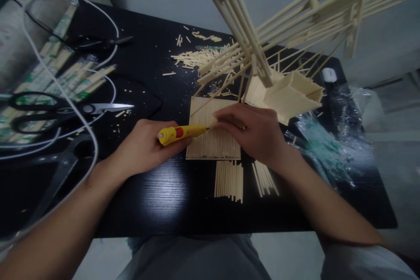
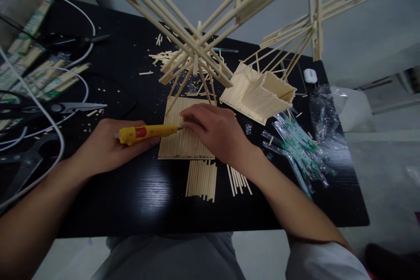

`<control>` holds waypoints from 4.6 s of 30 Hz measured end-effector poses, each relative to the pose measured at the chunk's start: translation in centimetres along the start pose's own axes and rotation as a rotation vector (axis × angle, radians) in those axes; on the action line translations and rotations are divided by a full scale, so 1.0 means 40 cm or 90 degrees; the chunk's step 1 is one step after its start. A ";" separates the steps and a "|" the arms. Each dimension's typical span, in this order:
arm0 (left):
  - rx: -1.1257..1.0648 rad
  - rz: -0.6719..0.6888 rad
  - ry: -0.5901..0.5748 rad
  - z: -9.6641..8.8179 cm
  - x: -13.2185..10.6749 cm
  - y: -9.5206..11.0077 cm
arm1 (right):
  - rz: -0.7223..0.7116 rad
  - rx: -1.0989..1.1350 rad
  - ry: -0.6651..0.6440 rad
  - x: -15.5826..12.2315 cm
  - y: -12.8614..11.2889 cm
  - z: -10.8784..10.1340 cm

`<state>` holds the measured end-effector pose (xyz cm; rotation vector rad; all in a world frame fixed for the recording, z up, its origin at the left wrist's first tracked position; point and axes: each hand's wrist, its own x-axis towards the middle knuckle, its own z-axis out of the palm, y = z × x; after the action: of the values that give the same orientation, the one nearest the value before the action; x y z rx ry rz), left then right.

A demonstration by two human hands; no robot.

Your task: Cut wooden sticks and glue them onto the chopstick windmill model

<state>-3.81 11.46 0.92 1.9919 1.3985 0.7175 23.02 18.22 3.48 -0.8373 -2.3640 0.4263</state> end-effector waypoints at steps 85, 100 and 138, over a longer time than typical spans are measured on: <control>0.076 -0.111 0.058 0.002 -0.001 0.009 | 0.292 -0.084 -0.233 -0.332 -0.113 -0.067; 0.080 -0.110 0.057 0.002 0.002 0.012 | 0.288 -0.014 -0.225 -0.322 -0.112 -0.062; 0.033 -0.089 0.053 0.000 -0.004 0.007 | 0.278 0.033 -0.032 -0.142 -0.107 -0.080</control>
<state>-3.66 11.24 1.12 1.8992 1.6030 0.7146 26.58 11.63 5.58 -1.3357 -2.1943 0.6869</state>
